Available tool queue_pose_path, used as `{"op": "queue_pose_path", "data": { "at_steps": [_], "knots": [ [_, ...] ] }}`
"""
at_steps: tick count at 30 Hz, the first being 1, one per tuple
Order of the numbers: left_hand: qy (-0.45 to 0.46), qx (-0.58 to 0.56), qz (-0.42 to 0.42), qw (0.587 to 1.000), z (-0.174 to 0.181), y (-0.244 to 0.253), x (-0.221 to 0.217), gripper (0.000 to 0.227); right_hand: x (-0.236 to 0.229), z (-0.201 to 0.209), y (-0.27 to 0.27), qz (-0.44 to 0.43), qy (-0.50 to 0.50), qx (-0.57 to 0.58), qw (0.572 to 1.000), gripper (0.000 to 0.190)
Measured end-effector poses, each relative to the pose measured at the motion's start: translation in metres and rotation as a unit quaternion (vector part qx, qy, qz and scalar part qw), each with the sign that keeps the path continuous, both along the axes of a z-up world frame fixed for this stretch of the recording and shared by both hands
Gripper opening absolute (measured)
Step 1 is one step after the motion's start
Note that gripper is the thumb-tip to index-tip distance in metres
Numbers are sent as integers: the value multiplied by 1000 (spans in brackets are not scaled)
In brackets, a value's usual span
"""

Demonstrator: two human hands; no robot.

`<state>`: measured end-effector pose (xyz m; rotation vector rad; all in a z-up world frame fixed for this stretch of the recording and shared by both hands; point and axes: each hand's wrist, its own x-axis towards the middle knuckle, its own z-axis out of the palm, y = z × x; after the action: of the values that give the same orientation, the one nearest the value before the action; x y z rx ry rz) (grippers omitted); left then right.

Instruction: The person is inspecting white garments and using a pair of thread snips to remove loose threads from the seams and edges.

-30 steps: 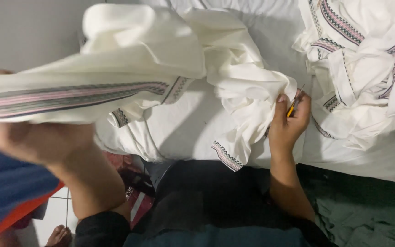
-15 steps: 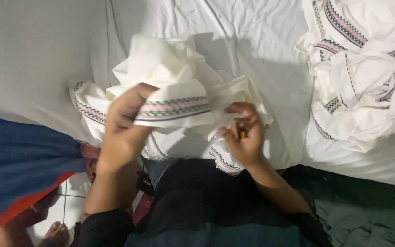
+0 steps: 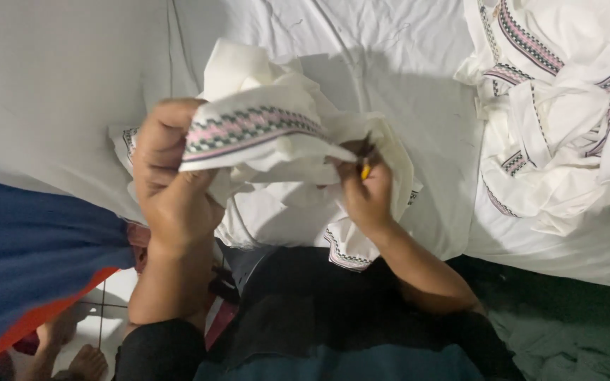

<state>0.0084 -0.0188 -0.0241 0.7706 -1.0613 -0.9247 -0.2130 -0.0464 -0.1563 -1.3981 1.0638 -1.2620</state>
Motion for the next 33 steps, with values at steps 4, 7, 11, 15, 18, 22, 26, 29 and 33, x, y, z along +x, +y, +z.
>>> {"op": "queue_pose_path", "data": {
  "at_steps": [4, 7, 11, 15, 18, 22, 26, 29, 33],
  "knots": [
    [81, -122, -102, 984, 38, 2, 5, 14, -12, 50, -24, -157, -181, -79, 968, 8],
    [151, -105, -209, 961, 55, 11, -1, 18, -17, 94, -23, -215, -18, -215, 952, 6],
    [-248, -143, -77, 955, 19, -13, -4, 19, -23, 50, -18, -88, -77, -184, 976, 7],
    [-681, 185, 139, 695, -88, -16, 19, 48, -27, 29, -4, -25, 207, -134, 969, 12],
    [-583, 199, 160, 771, -122, 4, 27, 49, -31, -4, 4, -40, 404, -180, 896, 22],
    [-545, 132, 191, 806, -137, 3, 17, 59, -23, -17, 5, -46, 465, -195, 862, 22],
    [-462, 162, 242, 838, -132, -2, 1, 54, -19, -25, 0, -31, 418, -139, 897, 22],
    [-377, 135, 236, 885, -141, -14, -12, 43, -13, -26, -10, -49, 402, -139, 904, 14],
    [-176, 110, 158, 965, -257, -54, -13, 38, -9, -29, -26, -59, 317, -76, 944, 10]
  ]
}}
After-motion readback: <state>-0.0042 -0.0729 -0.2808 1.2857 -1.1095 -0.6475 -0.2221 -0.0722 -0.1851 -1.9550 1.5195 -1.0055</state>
